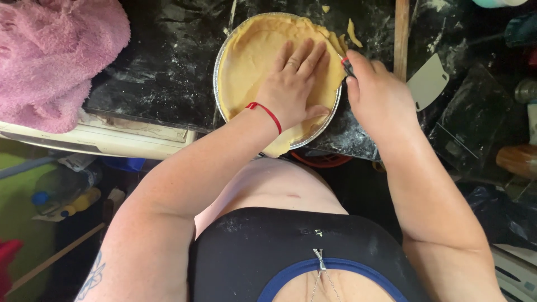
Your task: Trimming the excess dough from the edges of a pie crust in a tin using a small cutting tool.
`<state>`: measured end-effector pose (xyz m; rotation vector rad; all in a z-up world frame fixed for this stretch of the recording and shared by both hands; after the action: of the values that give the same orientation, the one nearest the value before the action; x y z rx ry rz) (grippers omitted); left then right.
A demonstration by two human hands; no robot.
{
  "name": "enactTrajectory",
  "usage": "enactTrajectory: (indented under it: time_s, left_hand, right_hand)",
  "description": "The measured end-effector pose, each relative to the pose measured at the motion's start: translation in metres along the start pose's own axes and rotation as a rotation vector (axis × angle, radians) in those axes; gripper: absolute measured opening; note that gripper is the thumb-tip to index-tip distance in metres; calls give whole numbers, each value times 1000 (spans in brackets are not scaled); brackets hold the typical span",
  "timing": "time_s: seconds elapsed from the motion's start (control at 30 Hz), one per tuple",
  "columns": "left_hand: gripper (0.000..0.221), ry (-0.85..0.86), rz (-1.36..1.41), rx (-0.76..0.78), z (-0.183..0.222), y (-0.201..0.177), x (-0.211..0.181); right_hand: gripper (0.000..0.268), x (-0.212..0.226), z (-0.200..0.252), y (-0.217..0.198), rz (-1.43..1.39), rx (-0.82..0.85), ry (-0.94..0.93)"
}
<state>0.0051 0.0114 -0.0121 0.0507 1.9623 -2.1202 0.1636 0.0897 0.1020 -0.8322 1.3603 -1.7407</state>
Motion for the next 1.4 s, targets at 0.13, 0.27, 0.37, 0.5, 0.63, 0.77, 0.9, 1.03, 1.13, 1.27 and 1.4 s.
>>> enactTrajectory:
  time_s: [0.13,0.27,0.37,0.5,0.63,0.77,0.9,1.03,1.13,1.27,1.4]
  left_hand:
    - [120,-3,-1,18,1,-2,0]
    - [119,0,-12,10,2,-1,-2]
    - [119,-8,-11,19,2,-2,-2]
    - [120,-20,-10,19,3,-5,-3]
    - [121,-18,-19,8,4,-1,-4]
    - [123,-26,-16,-12,3,2,-5]
    - [124,-28,-52,-46,3,6,-4]
    - [123,-33,-62,-22,4,4,-5]
    - [123,-30,-63,-23,4,4,-5]
    - [123,-33,-59,-13,4,5,-5]
    - [123,-34,-31,-10,4,4,-5]
  right_hand:
    - [51,18,6,-11,-57,59,111]
    - [51,18,13,-5,-51,21,126]
    - [52,20,21,0,-38,14,150]
    - [52,18,22,17,-75,2,179]
    - [53,29,37,6,-132,-39,178]
    - [52,28,40,0,-189,-136,158]
    - [51,29,32,-5,-193,-126,102]
    - [51,25,22,-2,-163,-84,121]
    - [53,21,22,5,-143,-30,158]
    - [51,22,26,8,-125,-64,140]
    - [51,24,35,5,-125,-82,135]
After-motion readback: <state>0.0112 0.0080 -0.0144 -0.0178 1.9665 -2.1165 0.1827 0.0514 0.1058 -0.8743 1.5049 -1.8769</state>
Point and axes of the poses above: each hand's wrist, its own z-axis away from the middle knuckle, its own y-axis out of the palm, x = y × z, the point moved 1 cm from there along -z, towards the middle knuckle, and after that the axes turned 15 degrees about -y, right-handed, at the moved point
